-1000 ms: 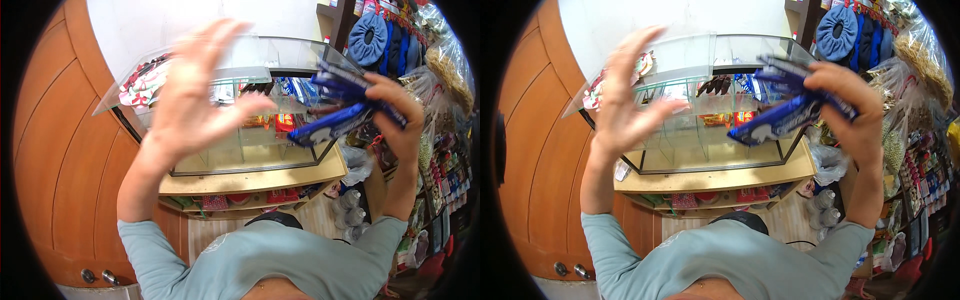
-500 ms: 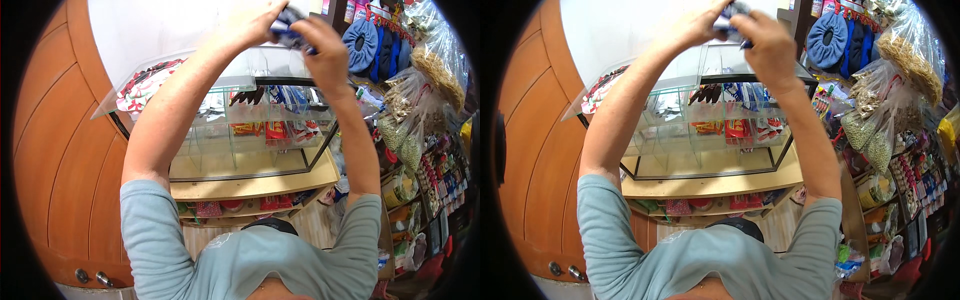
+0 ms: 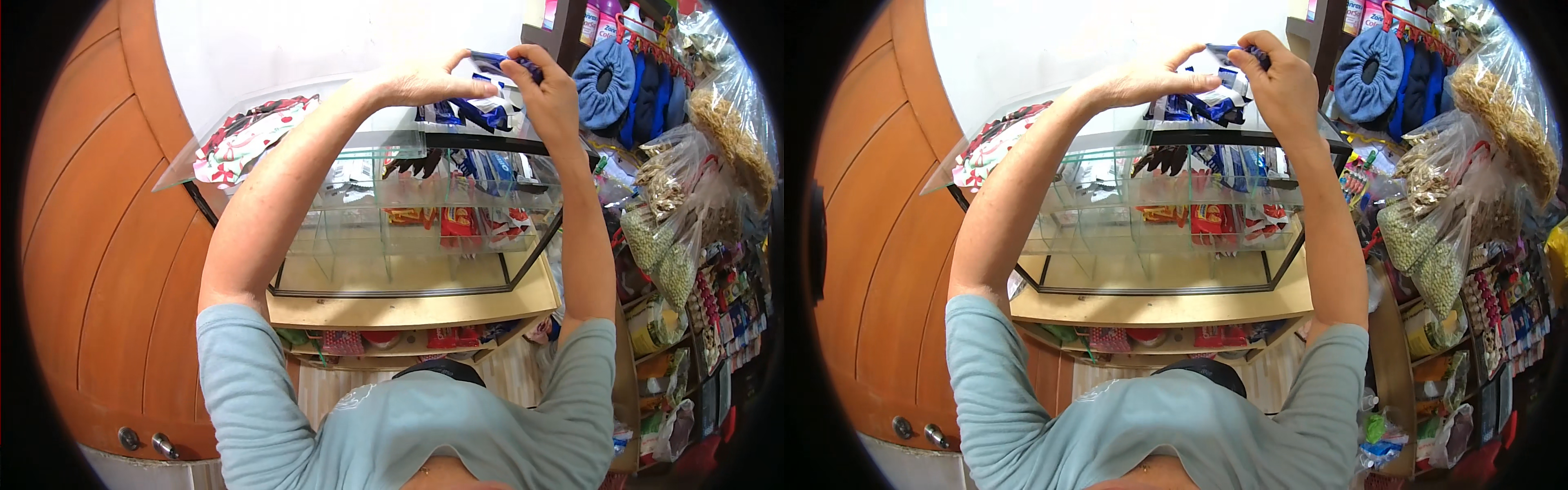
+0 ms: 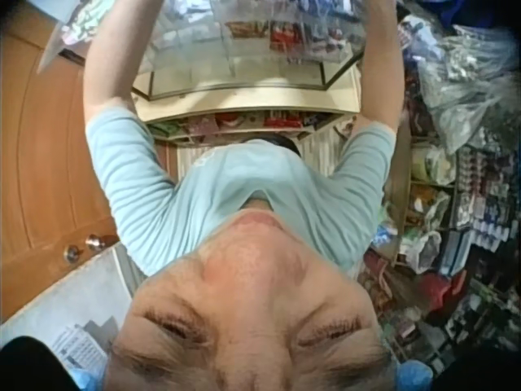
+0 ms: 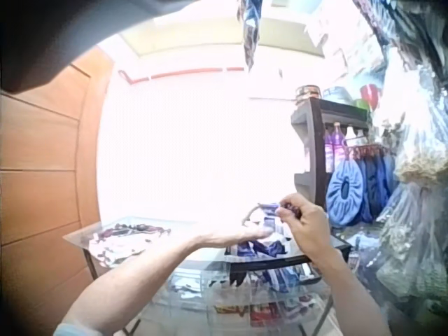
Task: The person cleans the glass and wooden surfaces of a display case using a patterned cloth. They wipe the exterior glass, the top wooden ledge, and the interior shelves. The person also handles a small yellow packet and a clear plastic bag, placing them inside the case.
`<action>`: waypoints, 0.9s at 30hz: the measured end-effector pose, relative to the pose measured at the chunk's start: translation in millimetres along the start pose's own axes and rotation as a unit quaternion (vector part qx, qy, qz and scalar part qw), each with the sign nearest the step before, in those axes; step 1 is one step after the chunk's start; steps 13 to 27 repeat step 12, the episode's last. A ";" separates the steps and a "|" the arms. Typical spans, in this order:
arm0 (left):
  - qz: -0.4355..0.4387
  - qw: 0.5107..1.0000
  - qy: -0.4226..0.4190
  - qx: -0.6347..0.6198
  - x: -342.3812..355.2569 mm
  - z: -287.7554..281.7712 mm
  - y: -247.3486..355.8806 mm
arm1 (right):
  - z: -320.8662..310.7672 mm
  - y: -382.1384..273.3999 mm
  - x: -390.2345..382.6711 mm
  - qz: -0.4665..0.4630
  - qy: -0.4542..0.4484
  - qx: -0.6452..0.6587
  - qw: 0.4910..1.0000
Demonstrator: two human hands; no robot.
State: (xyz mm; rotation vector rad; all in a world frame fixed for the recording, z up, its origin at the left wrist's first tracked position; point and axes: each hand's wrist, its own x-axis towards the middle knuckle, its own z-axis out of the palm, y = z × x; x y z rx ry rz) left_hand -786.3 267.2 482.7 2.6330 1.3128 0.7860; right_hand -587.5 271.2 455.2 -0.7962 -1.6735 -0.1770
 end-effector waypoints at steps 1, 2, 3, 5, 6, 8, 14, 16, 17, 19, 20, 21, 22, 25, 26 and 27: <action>0.003 0.999 -0.034 -0.004 -1.7 -1.7 4.3 | 1.0 2.9 -0.7 0.018 -0.048 -0.011 0.999; 0.007 0.998 -0.067 -0.007 -3.6 -4.2 8.0 | 1.7 4.7 -1.3 0.035 -0.094 -0.021 0.995; 0.011 0.995 -0.101 -0.010 -3.9 -4.2 10.1 | 2.5 7.9 -1.5 0.052 -0.140 -0.032 0.988; -0.045 0.988 -0.142 -0.043 -1.7 -2.8 11.1 | 7.9 22.3 -3.5 0.031 -0.162 0.074 0.984; -0.048 0.987 -0.142 -0.052 -4.5 -4.7 12.7 | 7.0 21.7 -3.7 0.048 -0.164 0.106 0.980; -0.032 0.992 -0.109 -0.046 -6.4 -4.2 9.0 | -0.3 19.0 -5.0 0.075 -0.160 0.133 0.975; 0.046 0.991 0.055 0.113 -21.9 -3.2 21.5 | -19.3 15.2 -27.4 -0.007 -0.028 0.090 0.995; 0.046 0.991 0.055 0.113 -21.9 -3.2 21.5 | -19.3 15.2 -27.4 -0.007 -0.028 0.090 0.995; 0.046 0.991 0.055 0.113 -21.9 -3.2 21.5 | -19.3 15.2 -27.4 -0.007 -0.028 0.090 0.995; 0.046 0.991 0.055 0.113 -21.9 -3.2 21.5 | -19.3 15.2 -27.4 -0.007 -0.028 0.090 0.995; 0.046 0.991 0.055 0.113 -21.9 -3.2 21.5 | -19.3 15.2 -27.4 -0.007 -0.028 0.090 0.995; 0.046 0.991 0.055 0.113 -21.9 -3.2 21.5 | -19.3 15.2 -27.4 -0.007 -0.028 0.090 0.995; 0.046 0.991 0.055 0.113 -21.9 -3.2 21.5 | -19.3 15.2 -27.4 -0.007 -0.028 0.090 0.995; 0.046 0.991 0.055 0.113 -21.9 -3.2 21.5 | -19.3 15.2 -27.4 -0.007 -0.028 0.090 0.995; 0.046 0.991 0.055 0.113 -21.9 -3.2 21.5 | -19.3 15.2 -27.4 -0.007 -0.028 0.090 0.995; 0.046 0.991 0.055 0.113 -21.9 -3.2 21.5 | -19.3 15.2 -27.4 -0.007 -0.028 0.090 0.995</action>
